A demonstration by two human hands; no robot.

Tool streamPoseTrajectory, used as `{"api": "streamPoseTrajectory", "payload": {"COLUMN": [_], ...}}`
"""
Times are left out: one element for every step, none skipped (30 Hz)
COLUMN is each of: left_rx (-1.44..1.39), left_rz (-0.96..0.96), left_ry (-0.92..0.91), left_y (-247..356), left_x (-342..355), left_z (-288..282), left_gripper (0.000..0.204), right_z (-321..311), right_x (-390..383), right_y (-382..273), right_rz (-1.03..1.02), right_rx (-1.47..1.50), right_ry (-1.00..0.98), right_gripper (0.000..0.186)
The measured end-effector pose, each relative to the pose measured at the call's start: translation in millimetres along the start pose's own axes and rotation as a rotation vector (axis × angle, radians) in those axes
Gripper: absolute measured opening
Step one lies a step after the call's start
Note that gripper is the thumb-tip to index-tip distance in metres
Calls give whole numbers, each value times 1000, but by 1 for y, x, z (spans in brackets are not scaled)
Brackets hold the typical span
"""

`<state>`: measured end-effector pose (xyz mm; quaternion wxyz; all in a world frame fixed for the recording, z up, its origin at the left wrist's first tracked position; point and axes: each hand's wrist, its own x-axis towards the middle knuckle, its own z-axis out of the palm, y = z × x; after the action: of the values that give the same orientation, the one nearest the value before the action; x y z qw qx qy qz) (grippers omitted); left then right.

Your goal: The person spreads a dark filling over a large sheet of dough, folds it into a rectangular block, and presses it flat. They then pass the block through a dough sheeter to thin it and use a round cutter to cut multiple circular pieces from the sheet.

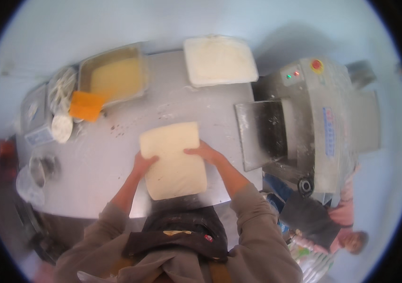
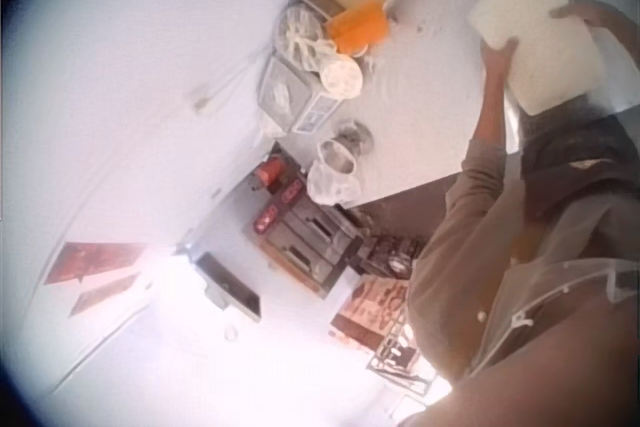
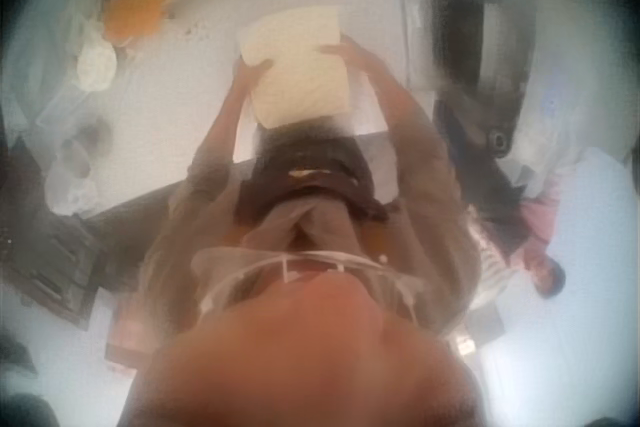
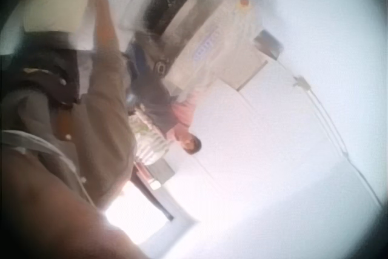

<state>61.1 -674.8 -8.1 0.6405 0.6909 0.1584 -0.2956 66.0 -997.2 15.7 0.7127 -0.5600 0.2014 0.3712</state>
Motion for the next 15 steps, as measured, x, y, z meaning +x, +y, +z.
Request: {"api": "streamPoseTrajectory", "payload": {"left_rx": [33,76,49,44,-3,-52,-23,-6,3,34,49,34,90,118,136], "left_rz": [46,54,65,23,62,88,86,104,123,125,144,198,212,255,283], "left_ry": [18,40,40,68,51,52,40,21,-9,-10,-27,-61,-90,-131,-165], "left_y": [-1,-2,-1,0,3,7,13,21,29,40,53,70,89,111,134], "left_x": [0,1,-1,-2,-4,-8,-13,-16,-23,-31,-34,-33,-30,-29,-33], "left_z": [1,4,5,5,5,6,7,10,14,19,28,41,56,71,89], "left_gripper": [46,45,45,45,44,44,44,45,46,47,48,49,50,50,51], "right_z": [-1,-2,-1,0,1,4,5,4,6,8,6,0,-6,-10,-17], "right_x": [2,2,0,-3,-10,-20,-32,-46,-62,-78,-94,-111,-130,-150,-171], "right_y": [2,3,4,5,7,9,9,7,7,6,2,-5,-12,-19,-29], "right_rz": [-47,-54,-5,-76,-93,-106,-131,-161,-210,-205,-231,-238,-302,-341,-337], "right_rx": [28,40,32,27,-1,-24,-14,-5,21,18,21,10,46,75,98], "right_ry": [-35,-19,10,30,65,100,119,144,162,190,220,262,291,327,374], "right_gripper": [77,77,76,77,78,79,79,78,77,77,77,76,76,75,75]}}
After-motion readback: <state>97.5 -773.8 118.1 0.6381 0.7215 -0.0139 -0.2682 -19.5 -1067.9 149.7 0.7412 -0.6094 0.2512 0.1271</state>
